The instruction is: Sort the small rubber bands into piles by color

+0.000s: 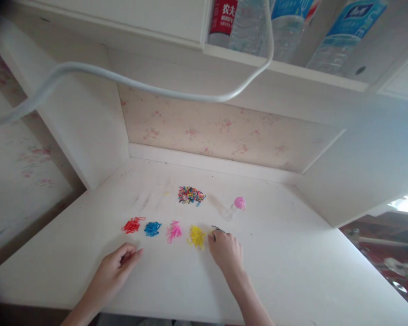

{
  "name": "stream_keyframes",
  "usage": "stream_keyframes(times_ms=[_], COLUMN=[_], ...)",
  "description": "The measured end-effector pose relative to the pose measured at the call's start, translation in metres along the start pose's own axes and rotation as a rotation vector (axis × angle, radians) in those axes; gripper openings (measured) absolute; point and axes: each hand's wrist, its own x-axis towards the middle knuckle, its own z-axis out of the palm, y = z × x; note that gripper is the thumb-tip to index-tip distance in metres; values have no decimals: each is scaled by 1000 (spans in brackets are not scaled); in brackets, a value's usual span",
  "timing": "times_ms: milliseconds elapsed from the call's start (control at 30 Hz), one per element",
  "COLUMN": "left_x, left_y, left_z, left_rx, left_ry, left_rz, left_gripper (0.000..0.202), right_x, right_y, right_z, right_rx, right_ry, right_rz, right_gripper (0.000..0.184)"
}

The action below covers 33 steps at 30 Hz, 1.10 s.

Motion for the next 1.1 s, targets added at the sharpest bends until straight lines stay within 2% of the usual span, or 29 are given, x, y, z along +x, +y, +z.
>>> stream_keyframes(times_ms=[200,433,733,900,1000,1100], left_x=[0,1,1,1,1,1], left_y=[-5,-6,-7,-6,-7,-8], left_z=[-3,-6,-6,-7,-8,-8], left_rx=[-23,-47,-78,-129,-156,-180], left_ry=[-13,-17,-41,-31,-22,-12], left_rz=[4,9,-18,-27,-42,-61], left_gripper=[34,34,34,34,34,35], right_x=[15,11,2,12,18,28], right_y=[-12,-20,-28,-24,-34,-59], right_z=[0,-6,-14,-27,-32,-34], right_rx=[-70,-104,93,194,171,146], right_ry=[-12,4,0,66,93,50], right_rz=[-11,-23,-153,-115,-130,-201], right_gripper=[34,34,33,34,33,33])
